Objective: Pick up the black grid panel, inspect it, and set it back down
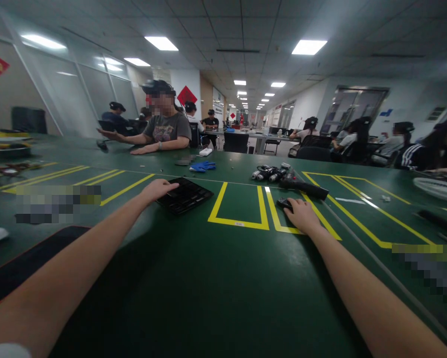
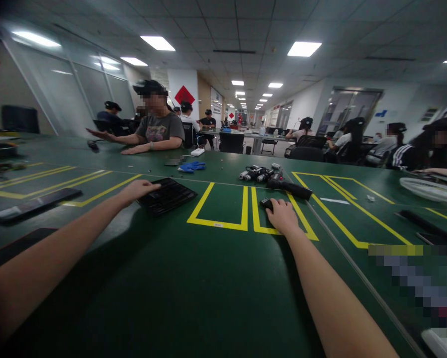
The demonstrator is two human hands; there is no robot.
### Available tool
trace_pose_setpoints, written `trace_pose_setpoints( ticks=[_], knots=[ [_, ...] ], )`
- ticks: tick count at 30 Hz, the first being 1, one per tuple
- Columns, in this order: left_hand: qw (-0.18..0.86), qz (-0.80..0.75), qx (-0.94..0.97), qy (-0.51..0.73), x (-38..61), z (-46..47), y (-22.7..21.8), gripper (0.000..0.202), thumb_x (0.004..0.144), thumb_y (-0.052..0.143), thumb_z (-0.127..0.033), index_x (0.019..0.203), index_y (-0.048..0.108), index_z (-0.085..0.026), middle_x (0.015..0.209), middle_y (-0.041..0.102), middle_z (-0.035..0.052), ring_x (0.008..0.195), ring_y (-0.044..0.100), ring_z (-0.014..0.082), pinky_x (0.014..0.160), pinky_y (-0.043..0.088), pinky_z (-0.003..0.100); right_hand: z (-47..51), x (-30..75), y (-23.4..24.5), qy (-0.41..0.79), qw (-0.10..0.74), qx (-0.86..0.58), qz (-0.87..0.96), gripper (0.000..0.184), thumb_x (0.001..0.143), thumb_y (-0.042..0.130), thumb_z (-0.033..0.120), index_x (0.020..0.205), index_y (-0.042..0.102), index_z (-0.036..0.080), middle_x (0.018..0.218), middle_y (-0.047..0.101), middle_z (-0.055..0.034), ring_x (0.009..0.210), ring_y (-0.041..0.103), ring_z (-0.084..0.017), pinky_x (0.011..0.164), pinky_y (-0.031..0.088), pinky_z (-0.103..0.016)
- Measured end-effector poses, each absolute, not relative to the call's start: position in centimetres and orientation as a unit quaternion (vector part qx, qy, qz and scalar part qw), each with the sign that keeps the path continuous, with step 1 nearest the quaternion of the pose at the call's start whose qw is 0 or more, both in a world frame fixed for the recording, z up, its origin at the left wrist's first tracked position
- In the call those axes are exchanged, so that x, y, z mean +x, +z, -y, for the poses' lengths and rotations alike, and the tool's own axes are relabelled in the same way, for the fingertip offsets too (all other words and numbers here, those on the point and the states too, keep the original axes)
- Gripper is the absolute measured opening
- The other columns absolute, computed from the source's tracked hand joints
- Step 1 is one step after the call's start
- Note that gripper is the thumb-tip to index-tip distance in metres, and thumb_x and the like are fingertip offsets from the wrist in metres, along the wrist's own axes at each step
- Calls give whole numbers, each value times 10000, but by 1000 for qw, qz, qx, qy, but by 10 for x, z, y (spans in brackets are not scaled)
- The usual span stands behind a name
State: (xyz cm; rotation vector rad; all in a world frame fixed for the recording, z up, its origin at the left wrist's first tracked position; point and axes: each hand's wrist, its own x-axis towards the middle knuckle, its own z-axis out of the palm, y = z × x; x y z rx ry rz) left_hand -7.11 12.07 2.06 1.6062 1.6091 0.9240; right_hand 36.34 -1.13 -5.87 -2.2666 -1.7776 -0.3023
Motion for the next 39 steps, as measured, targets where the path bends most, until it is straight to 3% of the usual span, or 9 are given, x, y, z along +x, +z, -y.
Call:
trace_pose_setpoints(
  ticks=[4, 9, 14, 17, 19, 25, 31, 35, 39],
  knots=[
    [84, -654, 744, 109, -76, -121, 12, 393, 598, 679, -449, 432, 464, -165, 470, 467, 45, 628, 541, 233, 561, 343, 267, 9, 365, -56, -51, 166, -788, 591, 496, 805, 440, 344, 1245, 460, 117, 1188, 524, -173, 1097, 447, -337, 915, 341, -440],
    [10, -604, 784, 145, -54, -103, 2, 386, 735, 549, -468, 570, 506, -122, 595, 504, 51, 675, 535, 208, 608, 362, 272, 7, 342, -48, 10, 234, -775, 587, 437, 756, 520, 311, 1137, 551, 97, 1137, 553, -187, 1117, 449, -351, 928, 349, -453],
    [72, -526, 813, 239, -2, -74, -20, 371, 822, 435, -454, 905, 543, -109, 786, 562, 58, 703, 540, 163, 606, 407, 251, 12, 271, -47, 102, 301, -678, 663, 427, 773, 536, 330, 1182, 490, 217, 1155, 576, -30, 1052, 530, -176, 895, 426, -292],
    [157, -443, 828, 306, 27, -52, -29, 361, 822, 433, -423, 971, 521, -106, 785, 551, 54, 682, 527, 157, 612, 429, 268, 18, 239, -49, 272, 400, -542, 687, 478, 791, 519, 295, 1242, 405, 187, 1189, 559, -57, 1042, 541, -164, 882, 439, -299],
    [186, -411, 832, 323, 37, -40, -32, 345, 816, 436, -407, 968, 520, -108, 764, 535, 44, 667, 512, 155, 614, 429, 280, 22, 231, -51, 308, 416, -496, 697, 491, 787, 529, 280, 1251, 395, 190, 1193, 556, -62, 1054, 533, -176, 892, 433, -321],
    [228, -379, 839, 315, 35, -23, -35, 339, 782, 474, -397, 978, 505, -122, 720, 492, 11, 634, 460, 138, 605, 409, 277, 20, 237, -62, 290, 402, -487, 719, 466, 726, 620, 264, 1170, 501, 190, 1186, 556, -69, 1144, 461, -235, 957, 384, -394],
    [289, -377, 815, 332, 35, -8, -38, 370, 792, 461, -431, 1018, 483, -139, 739, 509, 12, 648, 473, 139, 593, 393, 267, 23, 237, -61, 318, 450, -401, 732, 482, 734, 616, 346, 1186, 518, 209, 1146, 592, -61, 1096, 513, -231, 982, 385, -420],
    [260, -392, 827, 308, 36, -3, -39, 403, 734, 558, -404, 1030, 501, -137, 698, 460, -11, 611, 421, 125, 572, 361, 256, 25, 237, -59, 230, 422, -389, 786, 434, 787, 526, 420, 1189, 534, 256, 1230, 554, -47, 1188, 449, -242, 1036, 343, -430],
    [332, -391, 797, 318, 34, -10, -28, 335, 672, 643, -328, 947, 560, -155, 717, 482, -9, 594, 407, 112, 572, 356, 248, 18, 234, -66, 122, 387, -414, 815, 430, 830, 460, 327, 1243, 491, 209, 1295, 497, -77, 1283, 325, -276, 1078, 251, -484]
  ],
)
